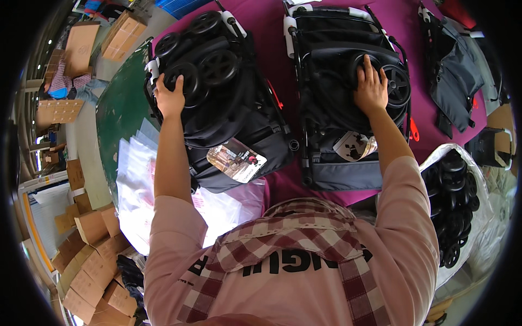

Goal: The person assembles baby strollers by attaching wheels to the frames and placing them into plastic bags. They handle stroller frames, wheels, and plastic bags, arranging components on a pink-covered table in a warehouse setting.

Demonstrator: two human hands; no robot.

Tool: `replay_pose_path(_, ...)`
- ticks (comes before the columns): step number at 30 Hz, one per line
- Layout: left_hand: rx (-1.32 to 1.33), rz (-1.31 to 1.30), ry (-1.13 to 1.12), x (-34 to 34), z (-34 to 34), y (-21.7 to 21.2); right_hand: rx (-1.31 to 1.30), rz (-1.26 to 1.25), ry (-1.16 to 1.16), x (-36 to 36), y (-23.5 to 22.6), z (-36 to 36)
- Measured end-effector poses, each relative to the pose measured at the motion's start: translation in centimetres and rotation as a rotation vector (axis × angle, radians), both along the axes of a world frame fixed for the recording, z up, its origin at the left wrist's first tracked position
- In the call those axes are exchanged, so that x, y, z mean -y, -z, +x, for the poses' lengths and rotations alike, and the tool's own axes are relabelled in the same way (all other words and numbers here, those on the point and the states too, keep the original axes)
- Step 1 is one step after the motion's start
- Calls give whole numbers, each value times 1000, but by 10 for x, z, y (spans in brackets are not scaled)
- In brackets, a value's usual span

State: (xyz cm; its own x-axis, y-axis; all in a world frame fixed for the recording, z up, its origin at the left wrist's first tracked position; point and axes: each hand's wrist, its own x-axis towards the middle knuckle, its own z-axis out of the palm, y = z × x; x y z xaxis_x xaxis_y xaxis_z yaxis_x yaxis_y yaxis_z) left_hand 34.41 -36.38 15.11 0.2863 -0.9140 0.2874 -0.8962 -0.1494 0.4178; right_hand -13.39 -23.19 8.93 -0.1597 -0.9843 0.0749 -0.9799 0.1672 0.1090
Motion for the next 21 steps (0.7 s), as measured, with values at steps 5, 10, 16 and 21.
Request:
replay_pose_path(5,-268,-115,-107,2,-2,4,61,-11,9,2,-7,1)
replay_pose_path(10,-664,-91,-152,15,10,10,274,-531,-179,10,-40,32)
replay_pose_path(16,-1097,-129,-261,9,14,18,626,-256,-812,26,-49,202)
replay_pose_path(21,-1467,168,-294,-18,3,19,553,112,-870,21,-2,274)
